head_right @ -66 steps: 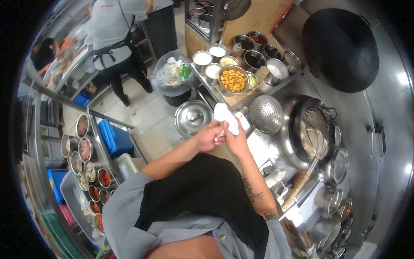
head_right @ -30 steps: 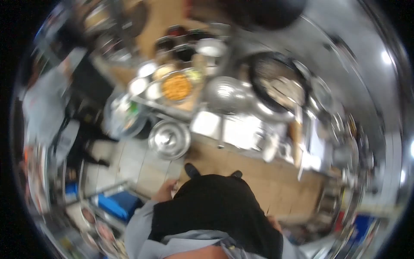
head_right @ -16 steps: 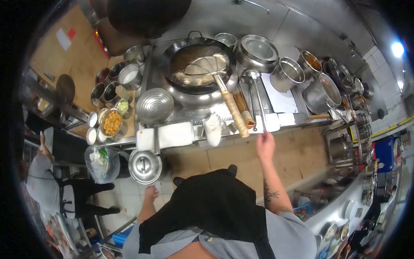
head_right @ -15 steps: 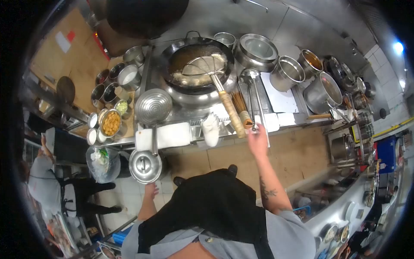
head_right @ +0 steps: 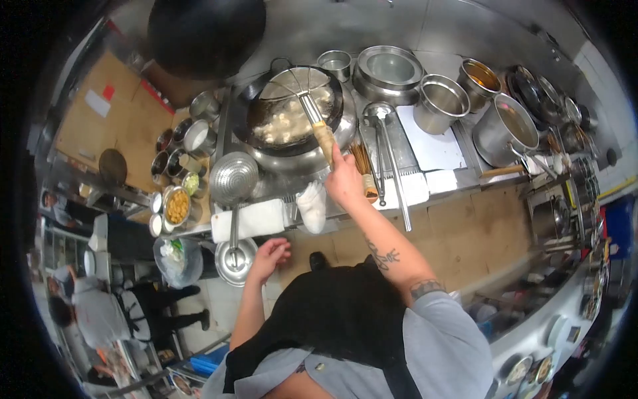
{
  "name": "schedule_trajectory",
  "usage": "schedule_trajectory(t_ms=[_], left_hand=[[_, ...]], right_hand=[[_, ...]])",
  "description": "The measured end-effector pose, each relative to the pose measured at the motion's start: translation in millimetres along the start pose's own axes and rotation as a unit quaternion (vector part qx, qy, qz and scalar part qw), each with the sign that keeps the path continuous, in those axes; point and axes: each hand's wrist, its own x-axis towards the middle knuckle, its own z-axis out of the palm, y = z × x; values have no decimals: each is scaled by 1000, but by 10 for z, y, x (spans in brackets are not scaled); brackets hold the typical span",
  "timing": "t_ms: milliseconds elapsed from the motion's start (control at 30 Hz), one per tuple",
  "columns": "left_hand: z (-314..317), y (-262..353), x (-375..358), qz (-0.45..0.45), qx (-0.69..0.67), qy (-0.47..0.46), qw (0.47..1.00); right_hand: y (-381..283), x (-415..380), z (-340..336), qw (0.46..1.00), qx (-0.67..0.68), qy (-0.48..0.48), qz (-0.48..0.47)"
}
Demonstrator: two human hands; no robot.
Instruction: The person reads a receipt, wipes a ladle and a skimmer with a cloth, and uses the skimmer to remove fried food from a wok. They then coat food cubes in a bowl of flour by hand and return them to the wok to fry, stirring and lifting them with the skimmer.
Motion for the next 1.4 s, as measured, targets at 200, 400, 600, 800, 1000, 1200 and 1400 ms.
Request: schedule_trajectory(t_ms=[200,400,600,800,1000,1200,1400], left_hand=[[-38,1026,762,61,-4,-53,997],[-410,1446,1230,7,-110,-114,987],[-1169,1278,1260,105,279,-37,954],[-1692,863,1230,191,453,47,870],[-1473,913,1099,148,519,122,833],[-1353,840,1338,256,632,274,678],[-358,925,884,482,623,247,565]], right_hand=[[-475,-34,511,996,47,-13,74],[-1134,-192,1306,964,267,-8,11],[-1030,-675,1142,964,193,-131,-130],[579,-1851,871,904,393,-40,162],[1528,-3392,-3,628,572,270,453],[2693,-4322,-1033,480,589,514,398],[3861,-5285,-2498,424,533,646,345]])
